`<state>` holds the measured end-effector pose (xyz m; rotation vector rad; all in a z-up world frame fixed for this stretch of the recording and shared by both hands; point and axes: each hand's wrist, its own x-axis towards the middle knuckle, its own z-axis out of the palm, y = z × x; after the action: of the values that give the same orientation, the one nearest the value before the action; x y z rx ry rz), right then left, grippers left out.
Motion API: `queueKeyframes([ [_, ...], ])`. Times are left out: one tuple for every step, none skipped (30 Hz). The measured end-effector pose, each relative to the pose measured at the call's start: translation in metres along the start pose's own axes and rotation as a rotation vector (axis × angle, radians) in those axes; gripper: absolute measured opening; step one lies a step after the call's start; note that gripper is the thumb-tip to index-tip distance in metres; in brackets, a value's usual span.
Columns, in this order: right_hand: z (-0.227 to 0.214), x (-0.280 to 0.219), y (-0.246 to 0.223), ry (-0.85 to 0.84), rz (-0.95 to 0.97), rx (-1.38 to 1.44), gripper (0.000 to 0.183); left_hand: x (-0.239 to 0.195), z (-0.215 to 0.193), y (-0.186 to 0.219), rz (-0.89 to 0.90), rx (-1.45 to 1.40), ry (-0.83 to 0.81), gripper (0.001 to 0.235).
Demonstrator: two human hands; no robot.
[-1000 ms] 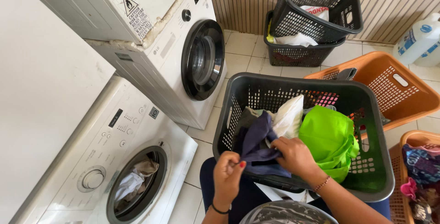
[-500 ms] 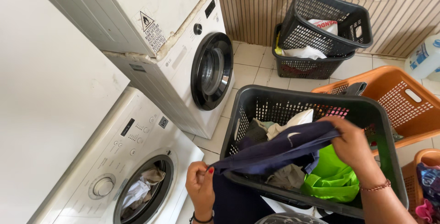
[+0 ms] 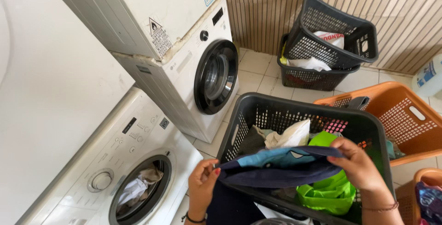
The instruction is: The person sorts through a pile of laundry in a black basket, picking up various garments like a dark blue shirt, a white t-shirt, and a grey sock. They inspect each item by turning it inside out or unfolding it before placing it into a washing machine or back into the basket.
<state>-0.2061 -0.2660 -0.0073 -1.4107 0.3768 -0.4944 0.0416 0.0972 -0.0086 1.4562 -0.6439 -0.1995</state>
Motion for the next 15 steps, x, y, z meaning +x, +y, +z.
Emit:
queueKeyframes([
  [-0.002, -0.007, -0.002, -0.007, -0.062, 0.199, 0.021, -0.002, -0.001, 0.002, 0.011, -0.031, 0.009, 0.023],
  [0.000, -0.008, -0.002, 0.032, 0.024, -0.126, 0.026, -0.002, 0.000, 0.003, 0.021, 0.141, -0.047, 0.020],
  [0.000, -0.003, -0.004, 0.067, 0.105, -0.454, 0.031, 0.001, 0.003, 0.005, 0.037, 0.311, -0.102, 0.018],
  [-0.002, -0.004, -0.007, 0.101, 0.185, -0.781, 0.036, 0.002, 0.006, 0.007, 0.054, 0.480, -0.157, 0.016],
  [-0.003, -0.007, -0.008, 0.091, 0.168, -0.779, 0.038, 0.000, 0.008, 0.008, 0.005, 0.390, -0.120, 0.010],
  [-0.003, -0.009, -0.009, 0.081, 0.151, -0.776, 0.039, 0.000, 0.010, 0.008, -0.044, 0.300, -0.081, 0.006],
  [-0.003, -0.008, -0.010, 0.070, 0.128, -0.774, 0.041, 0.002, 0.012, 0.008, -0.088, 0.209, -0.039, 0.008],
  [-0.003, -0.007, -0.013, -0.003, 0.053, -0.625, 0.041, 0.007, 0.008, 0.008, -0.096, 0.107, -0.005, 0.008],
  [-0.005, -0.015, -0.014, -0.075, -0.008, -0.471, 0.040, 0.006, 0.002, 0.010, -0.116, 0.009, 0.028, 0.007],
  [-0.005, -0.022, -0.014, -0.144, -0.067, -0.315, 0.041, 0.004, 0.000, 0.010, -0.135, -0.089, 0.062, 0.008],
  [-0.005, -0.026, -0.015, -0.094, 0.053, -0.688, 0.038, 0.005, 0.002, 0.010, -0.120, -0.076, 0.015, 0.006],
  [-0.002, -0.029, -0.016, -0.042, 0.175, -1.060, 0.036, 0.005, 0.005, 0.010, -0.105, -0.064, -0.032, 0.004],
  [0.001, -0.028, -0.018, 0.017, 0.291, -1.429, 0.035, 0.008, 0.007, 0.010, -0.083, -0.052, -0.079, 0.004],
  [-0.001, -0.034, -0.022, -0.047, 0.134, -1.107, 0.033, 0.007, 0.008, 0.013, -0.021, -0.030, -0.058, 0.004],
  [-0.004, -0.037, -0.027, -0.102, -0.021, -0.778, 0.031, 0.007, 0.009, 0.017, 0.043, -0.006, -0.036, 0.005],
])
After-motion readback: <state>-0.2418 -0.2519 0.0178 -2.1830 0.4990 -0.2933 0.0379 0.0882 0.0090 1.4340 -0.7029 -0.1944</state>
